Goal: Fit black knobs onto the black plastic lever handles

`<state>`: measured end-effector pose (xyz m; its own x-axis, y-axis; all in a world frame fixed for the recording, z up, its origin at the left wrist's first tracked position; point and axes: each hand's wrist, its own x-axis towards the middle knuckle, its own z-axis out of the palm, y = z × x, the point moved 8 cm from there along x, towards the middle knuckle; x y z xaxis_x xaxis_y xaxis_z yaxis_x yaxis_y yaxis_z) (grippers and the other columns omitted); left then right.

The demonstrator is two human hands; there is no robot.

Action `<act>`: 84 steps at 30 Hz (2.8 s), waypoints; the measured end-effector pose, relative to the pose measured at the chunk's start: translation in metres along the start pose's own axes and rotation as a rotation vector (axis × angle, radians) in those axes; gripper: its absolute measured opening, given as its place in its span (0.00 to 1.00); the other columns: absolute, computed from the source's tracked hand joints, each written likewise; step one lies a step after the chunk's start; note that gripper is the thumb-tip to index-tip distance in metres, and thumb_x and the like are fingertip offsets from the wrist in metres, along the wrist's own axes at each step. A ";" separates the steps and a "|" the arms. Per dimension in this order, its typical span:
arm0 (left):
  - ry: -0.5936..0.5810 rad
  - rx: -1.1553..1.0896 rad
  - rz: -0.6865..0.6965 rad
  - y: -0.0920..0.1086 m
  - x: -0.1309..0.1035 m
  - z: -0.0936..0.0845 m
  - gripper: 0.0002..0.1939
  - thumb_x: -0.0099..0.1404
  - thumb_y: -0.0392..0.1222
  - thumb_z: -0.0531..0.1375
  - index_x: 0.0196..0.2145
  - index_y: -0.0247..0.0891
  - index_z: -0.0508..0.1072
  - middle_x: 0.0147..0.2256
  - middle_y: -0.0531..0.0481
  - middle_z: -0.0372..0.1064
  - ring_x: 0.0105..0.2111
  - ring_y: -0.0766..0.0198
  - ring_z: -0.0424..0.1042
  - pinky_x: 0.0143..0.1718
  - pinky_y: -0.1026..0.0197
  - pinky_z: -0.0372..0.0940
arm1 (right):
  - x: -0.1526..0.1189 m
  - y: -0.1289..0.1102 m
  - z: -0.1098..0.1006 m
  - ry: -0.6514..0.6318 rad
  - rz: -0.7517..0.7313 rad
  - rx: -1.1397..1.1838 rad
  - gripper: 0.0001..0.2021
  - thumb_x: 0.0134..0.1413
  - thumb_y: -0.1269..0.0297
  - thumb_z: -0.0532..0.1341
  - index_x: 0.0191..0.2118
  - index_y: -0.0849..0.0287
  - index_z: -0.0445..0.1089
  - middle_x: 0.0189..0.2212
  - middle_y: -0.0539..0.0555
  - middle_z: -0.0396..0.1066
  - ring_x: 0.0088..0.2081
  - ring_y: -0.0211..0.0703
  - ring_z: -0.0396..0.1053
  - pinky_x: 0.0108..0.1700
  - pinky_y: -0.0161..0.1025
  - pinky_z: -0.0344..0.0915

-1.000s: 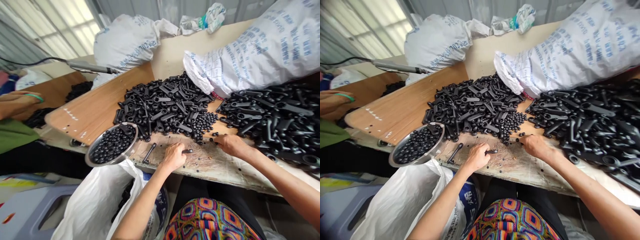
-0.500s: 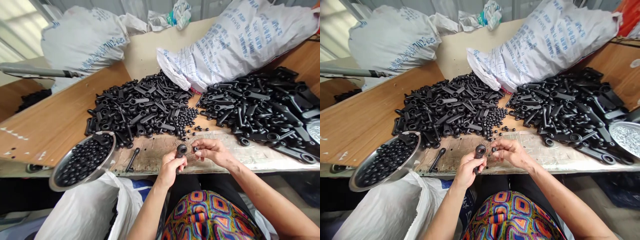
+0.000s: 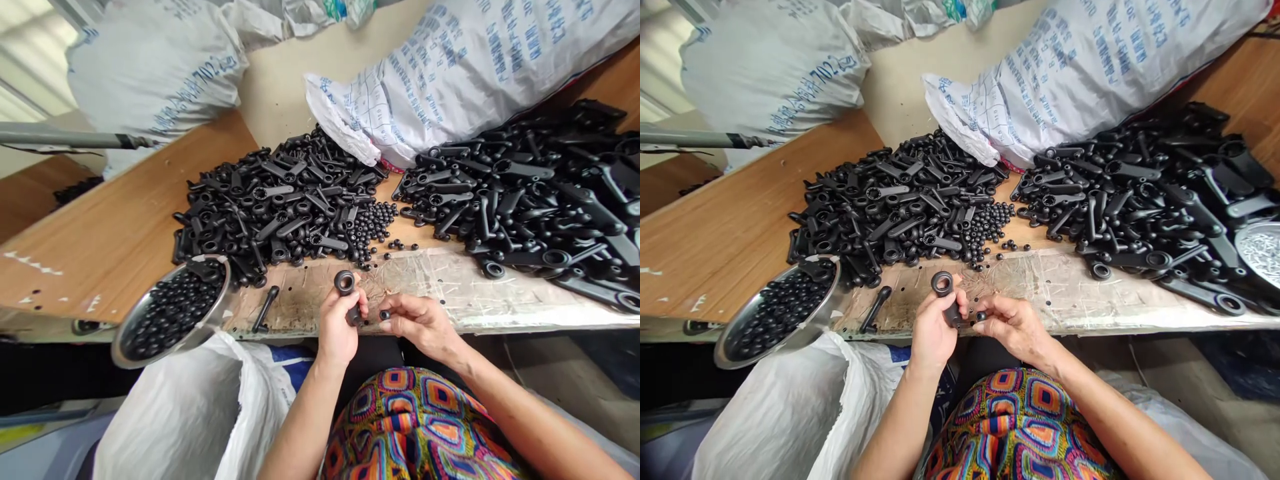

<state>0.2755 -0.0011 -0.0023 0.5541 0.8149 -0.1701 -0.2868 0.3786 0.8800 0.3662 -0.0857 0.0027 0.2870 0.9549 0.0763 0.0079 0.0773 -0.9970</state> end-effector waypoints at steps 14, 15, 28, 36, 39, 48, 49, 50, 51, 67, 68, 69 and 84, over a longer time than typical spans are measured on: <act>-0.001 -0.046 0.159 0.027 -0.013 0.012 0.18 0.57 0.54 0.56 0.37 0.36 0.69 0.23 0.53 0.62 0.24 0.69 0.61 0.27 0.65 0.58 | -0.010 0.008 0.020 0.094 -0.081 -0.010 0.10 0.48 0.60 0.62 0.35 0.60 0.69 0.21 0.47 0.65 0.22 0.34 0.60 0.25 0.32 0.59; -0.019 -0.037 0.154 0.028 -0.013 0.013 0.17 0.55 0.52 0.58 0.36 0.36 0.69 0.23 0.53 0.62 0.24 0.69 0.62 0.27 0.65 0.59 | -0.011 0.008 0.020 0.101 -0.086 0.018 0.09 0.48 0.60 0.63 0.35 0.59 0.69 0.23 0.48 0.66 0.22 0.34 0.60 0.25 0.32 0.60; -0.057 -0.054 0.180 0.033 -0.019 0.015 0.15 0.54 0.45 0.60 0.39 0.40 0.71 0.24 0.55 0.63 0.16 0.74 0.57 0.18 0.68 0.52 | -0.017 0.005 0.018 0.106 -0.111 -0.065 0.10 0.49 0.58 0.63 0.33 0.59 0.73 0.21 0.48 0.68 0.22 0.34 0.61 0.25 0.32 0.61; -0.032 0.001 0.299 0.032 -0.026 0.015 0.14 0.57 0.48 0.59 0.40 0.41 0.73 0.22 0.55 0.62 0.17 0.74 0.56 0.18 0.68 0.51 | -0.020 0.023 0.020 0.098 -0.018 0.108 0.09 0.48 0.60 0.64 0.34 0.59 0.73 0.19 0.48 0.67 0.19 0.33 0.63 0.23 0.31 0.63; -0.028 0.028 0.342 0.032 -0.031 0.015 0.14 0.57 0.48 0.59 0.40 0.41 0.73 0.22 0.55 0.62 0.17 0.73 0.55 0.19 0.67 0.52 | -0.023 0.019 0.018 0.120 -0.071 0.044 0.08 0.49 0.61 0.64 0.34 0.59 0.73 0.18 0.48 0.68 0.18 0.33 0.63 0.22 0.31 0.63; -0.084 0.000 0.330 0.023 -0.042 0.013 0.14 0.56 0.47 0.60 0.40 0.41 0.75 0.22 0.54 0.63 0.18 0.73 0.55 0.19 0.68 0.51 | -0.041 -0.027 0.024 0.150 -0.586 -0.377 0.06 0.53 0.69 0.61 0.38 0.60 0.71 0.28 0.55 0.75 0.30 0.40 0.73 0.32 0.32 0.69; -0.092 -0.009 0.318 0.022 -0.042 0.014 0.14 0.56 0.47 0.60 0.39 0.41 0.75 0.22 0.54 0.63 0.18 0.73 0.55 0.19 0.69 0.50 | -0.043 -0.029 0.025 0.152 -0.624 -0.397 0.07 0.53 0.70 0.61 0.39 0.61 0.71 0.28 0.56 0.75 0.30 0.40 0.73 0.32 0.33 0.70; -0.101 -0.021 0.300 0.021 -0.041 0.014 0.13 0.56 0.47 0.60 0.39 0.41 0.75 0.22 0.54 0.63 0.18 0.74 0.55 0.18 0.69 0.50 | -0.044 -0.030 0.026 0.150 -0.646 -0.412 0.07 0.53 0.71 0.61 0.40 0.62 0.70 0.29 0.57 0.75 0.30 0.41 0.73 0.32 0.33 0.70; -0.109 -0.035 0.277 0.019 -0.040 0.015 0.13 0.57 0.46 0.59 0.39 0.41 0.75 0.22 0.54 0.63 0.18 0.74 0.55 0.18 0.68 0.49 | -0.046 -0.030 0.026 0.146 -0.662 -0.423 0.08 0.53 0.72 0.61 0.41 0.63 0.70 0.29 0.58 0.74 0.31 0.41 0.73 0.33 0.33 0.70; -0.031 -0.081 0.345 0.005 -0.032 0.013 0.14 0.56 0.46 0.57 0.39 0.40 0.71 0.19 0.56 0.59 0.17 0.72 0.54 0.20 0.66 0.50 | -0.027 0.008 0.017 0.091 -0.264 -0.246 0.07 0.54 0.63 0.60 0.35 0.61 0.71 0.17 0.47 0.66 0.17 0.32 0.63 0.21 0.29 0.62; -0.064 -0.075 0.335 0.006 -0.029 0.016 0.14 0.55 0.46 0.57 0.39 0.40 0.71 0.20 0.56 0.60 0.17 0.72 0.54 0.20 0.66 0.52 | -0.025 0.007 0.017 0.054 -0.274 -0.284 0.07 0.54 0.63 0.60 0.35 0.61 0.71 0.18 0.48 0.68 0.19 0.33 0.64 0.23 0.30 0.63; -0.106 -0.060 0.327 0.007 -0.027 0.019 0.14 0.55 0.47 0.57 0.39 0.40 0.71 0.22 0.55 0.62 0.19 0.71 0.57 0.22 0.66 0.54 | -0.023 0.003 0.015 0.033 -0.305 -0.333 0.07 0.54 0.64 0.60 0.36 0.62 0.71 0.20 0.49 0.69 0.21 0.34 0.66 0.24 0.30 0.64; -0.540 0.816 -0.133 -0.027 -0.005 0.037 0.13 0.53 0.36 0.55 0.38 0.34 0.69 0.24 0.53 0.65 0.21 0.67 0.63 0.23 0.64 0.59 | -0.028 -0.031 -0.022 0.118 -0.815 -1.251 0.11 0.57 0.73 0.53 0.44 0.61 0.67 0.38 0.60 0.72 0.33 0.41 0.71 0.34 0.37 0.69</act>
<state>0.3094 -0.0314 -0.0089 0.8833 0.4009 -0.2428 0.3179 -0.1318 0.9389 0.3790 -0.1213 0.0313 -0.1266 0.7393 0.6614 0.9749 0.2159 -0.0547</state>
